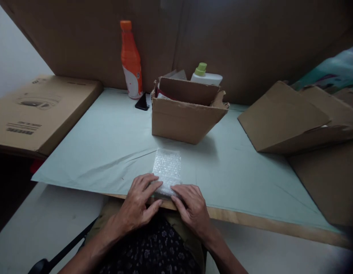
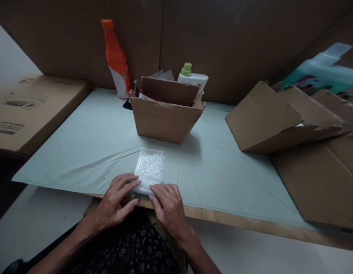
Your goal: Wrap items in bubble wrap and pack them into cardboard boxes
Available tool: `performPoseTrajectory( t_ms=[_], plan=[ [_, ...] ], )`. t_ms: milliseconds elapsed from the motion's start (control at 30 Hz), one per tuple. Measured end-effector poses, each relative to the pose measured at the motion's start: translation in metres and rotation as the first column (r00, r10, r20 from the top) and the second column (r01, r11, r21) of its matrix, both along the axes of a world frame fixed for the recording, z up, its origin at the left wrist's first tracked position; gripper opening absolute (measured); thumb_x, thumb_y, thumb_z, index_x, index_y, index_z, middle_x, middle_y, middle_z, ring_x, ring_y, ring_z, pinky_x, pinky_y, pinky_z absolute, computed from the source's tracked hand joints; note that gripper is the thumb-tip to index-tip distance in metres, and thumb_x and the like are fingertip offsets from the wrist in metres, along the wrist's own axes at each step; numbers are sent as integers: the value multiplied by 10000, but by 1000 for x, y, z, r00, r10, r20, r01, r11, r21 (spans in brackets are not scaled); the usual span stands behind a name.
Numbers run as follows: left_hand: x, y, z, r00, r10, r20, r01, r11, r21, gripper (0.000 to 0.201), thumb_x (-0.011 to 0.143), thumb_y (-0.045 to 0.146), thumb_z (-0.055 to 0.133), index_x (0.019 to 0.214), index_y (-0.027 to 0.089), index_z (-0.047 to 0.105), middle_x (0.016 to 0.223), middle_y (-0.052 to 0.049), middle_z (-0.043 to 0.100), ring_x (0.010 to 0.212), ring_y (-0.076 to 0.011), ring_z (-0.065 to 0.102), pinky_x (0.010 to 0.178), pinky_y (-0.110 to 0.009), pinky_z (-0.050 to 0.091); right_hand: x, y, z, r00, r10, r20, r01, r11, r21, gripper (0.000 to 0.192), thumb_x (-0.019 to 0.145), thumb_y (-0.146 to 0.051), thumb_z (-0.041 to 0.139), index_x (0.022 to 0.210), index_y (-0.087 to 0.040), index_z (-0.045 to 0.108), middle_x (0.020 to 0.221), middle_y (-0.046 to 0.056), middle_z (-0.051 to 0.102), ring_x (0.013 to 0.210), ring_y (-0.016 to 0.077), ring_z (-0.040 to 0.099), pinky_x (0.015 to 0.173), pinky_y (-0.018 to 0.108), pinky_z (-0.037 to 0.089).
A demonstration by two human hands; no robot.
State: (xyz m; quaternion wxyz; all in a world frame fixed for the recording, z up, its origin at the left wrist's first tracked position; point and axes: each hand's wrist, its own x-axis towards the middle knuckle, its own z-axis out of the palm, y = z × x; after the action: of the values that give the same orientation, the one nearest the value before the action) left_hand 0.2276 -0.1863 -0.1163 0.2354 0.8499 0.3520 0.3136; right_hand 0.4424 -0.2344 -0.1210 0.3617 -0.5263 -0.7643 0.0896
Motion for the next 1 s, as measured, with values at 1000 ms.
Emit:
performPoseTrajectory(
  t_ms=[1000],
  plan=[
    [32,-2,4,695,547,466,252,422,-871,902,824,428,752,1552,174,283,1152,-97,695,1024,-198,648,939,-314,493,5,12,12,886,-245,-393,47,892,-450,602,787,-438,741,1322,-185,627,1341,133,646,1152,287,646,948,382,538]
  ],
)
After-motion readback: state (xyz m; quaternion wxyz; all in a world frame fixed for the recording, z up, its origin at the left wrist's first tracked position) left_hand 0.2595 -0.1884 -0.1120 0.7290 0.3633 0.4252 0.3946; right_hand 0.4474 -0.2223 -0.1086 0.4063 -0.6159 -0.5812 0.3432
